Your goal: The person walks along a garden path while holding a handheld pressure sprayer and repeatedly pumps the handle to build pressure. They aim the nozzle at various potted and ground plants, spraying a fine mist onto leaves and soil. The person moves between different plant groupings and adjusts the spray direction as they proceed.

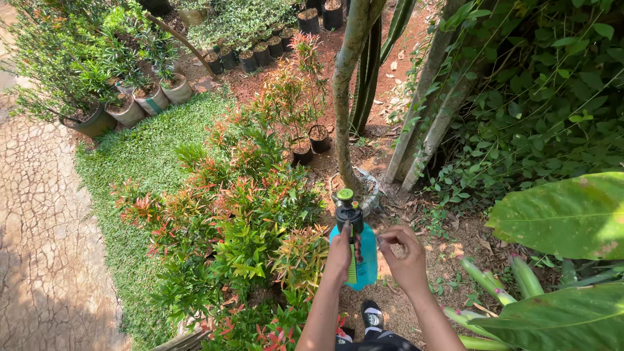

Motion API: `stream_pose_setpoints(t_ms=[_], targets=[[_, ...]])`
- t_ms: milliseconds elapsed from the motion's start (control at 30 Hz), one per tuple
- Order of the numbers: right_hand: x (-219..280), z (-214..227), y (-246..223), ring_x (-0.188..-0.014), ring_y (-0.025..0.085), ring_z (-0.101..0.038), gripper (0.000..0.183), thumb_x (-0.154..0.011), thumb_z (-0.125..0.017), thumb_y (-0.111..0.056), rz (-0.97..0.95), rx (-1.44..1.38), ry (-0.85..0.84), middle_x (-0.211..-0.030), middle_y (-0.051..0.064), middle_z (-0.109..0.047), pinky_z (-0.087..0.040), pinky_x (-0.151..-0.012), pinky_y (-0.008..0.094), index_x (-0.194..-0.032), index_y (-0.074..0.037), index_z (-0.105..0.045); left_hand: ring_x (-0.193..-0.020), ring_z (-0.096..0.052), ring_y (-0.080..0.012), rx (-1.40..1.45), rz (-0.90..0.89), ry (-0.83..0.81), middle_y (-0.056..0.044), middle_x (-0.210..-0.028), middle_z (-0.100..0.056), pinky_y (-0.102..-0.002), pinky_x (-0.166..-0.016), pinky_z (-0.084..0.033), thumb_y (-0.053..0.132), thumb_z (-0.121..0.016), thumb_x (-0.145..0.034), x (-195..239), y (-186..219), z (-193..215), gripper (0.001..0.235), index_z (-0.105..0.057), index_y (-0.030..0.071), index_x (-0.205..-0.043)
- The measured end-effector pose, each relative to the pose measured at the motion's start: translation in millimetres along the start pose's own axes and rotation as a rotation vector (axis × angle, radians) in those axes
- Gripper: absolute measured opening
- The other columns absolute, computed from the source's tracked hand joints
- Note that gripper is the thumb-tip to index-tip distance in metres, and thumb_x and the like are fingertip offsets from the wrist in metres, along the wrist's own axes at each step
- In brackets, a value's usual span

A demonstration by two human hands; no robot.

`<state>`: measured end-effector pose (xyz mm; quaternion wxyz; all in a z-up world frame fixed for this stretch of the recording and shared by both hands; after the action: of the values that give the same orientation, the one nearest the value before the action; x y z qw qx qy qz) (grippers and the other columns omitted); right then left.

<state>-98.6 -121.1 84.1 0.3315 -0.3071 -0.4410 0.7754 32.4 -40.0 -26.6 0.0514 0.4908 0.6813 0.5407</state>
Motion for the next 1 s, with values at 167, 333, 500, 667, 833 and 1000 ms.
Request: stream_pose_setpoints(t_ms=[167, 333, 500, 667, 833, 1000], targets=[[-52, -1, -44, -0.095, 0.025, -0.069, 0.038, -0.086, -0.075, -0.02, 0.077, 0.054, -0.034, -0.112, 0.013, -0.058, -0.059, -0.076, 0.04, -0.117, -0.006, -0.058, -0.056, -0.052, -0.0107, -0.418, -0.363, -0.057, -0.003, -0.064, -0.055, -0.03, -0.053, -0.043, 0.038, -0.045, -0.11, 17, 13, -10, 0.043, -0.058, 0.005, -0.086], [-104, -40, -76, -0.087, 0.031, -0.071, 0.036, -0.093, -0.068, -0.032, 0.195, 0.479, -0.298, -0.097, 0.014, -0.068, -0.056, -0.077, 0.047, -0.117, -0.006, -0.061, -0.051, -0.05, -0.0104, -0.476, -0.393, -0.075, -0.003, -0.06, -0.054, -0.029, -0.049, -0.04, 0.032, -0.045, -0.11, 22, 24, -9, 0.04, -0.057, 0.006, -0.083], [-107, -65, -62, -0.065, 0.03, -0.076, 0.046, -0.093, -0.062, -0.051, -0.113, 0.404, -0.733, -0.08, 0.014, -0.074, -0.059, -0.071, 0.041, -0.111, -0.01, -0.07, -0.048, -0.049, -0.0098, -0.386, -0.425, 0.014, -0.003, -0.056, -0.053, -0.029, -0.047, -0.039, 0.032, -0.042, -0.111, 30, 19, -13, 0.045, -0.055, 0.005, -0.077], [-113, -49, -80, -0.06, 0.029, -0.068, 0.052, -0.094, -0.063, -0.05, 0.024, 0.565, -0.71, -0.066, 0.018, -0.069, -0.054, -0.067, 0.044, -0.081, -0.002, -0.079, -0.046, -0.052, -0.0101, -0.48, -0.394, 0.079, -0.002, -0.054, -0.053, -0.029, -0.047, -0.041, 0.035, -0.045, -0.11, 50, -1, -14, 0.05, -0.056, 0.004, -0.073], [-122, -9, -110, -0.052, 0.028, -0.066, 0.052, -0.096, -0.059, -0.042, 0.03, 0.485, -0.58, -0.057, 0.015, -0.066, -0.053, -0.062, 0.043, -0.071, 0.001, -0.073, -0.046, -0.049, -0.0102, -0.315, -0.322, 0.057, 0.0, -0.057, -0.052, -0.032, -0.045, -0.039, 0.035, -0.048, -0.109, 60, -16, -14, 0.046, -0.055, 0.003, -0.077], [-110, -6, -102, -0.053, 0.033, -0.063, 0.059, -0.102, -0.056, -0.041, 0.001, 0.303, -0.439, -0.055, 0.018, -0.062, -0.05, -0.058, 0.045, -0.065, 0.004, -0.066, -0.044, -0.05, -0.0121, -0.332, -0.298, 0.104, -0.003, -0.054, -0.053, -0.032, -0.044, -0.04, 0.036, -0.048, -0.109, 71, -23, -18, 0.048, -0.056, 0.002, -0.075]])
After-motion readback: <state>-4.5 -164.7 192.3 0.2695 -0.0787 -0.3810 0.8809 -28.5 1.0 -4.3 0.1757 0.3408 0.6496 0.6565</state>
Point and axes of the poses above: each hand's wrist, its own x-axis away from the middle knuckle, its own z-axis out of the back of the hand, y = z × x, the point moved 6 cm from there along -x, towards the middle knuckle
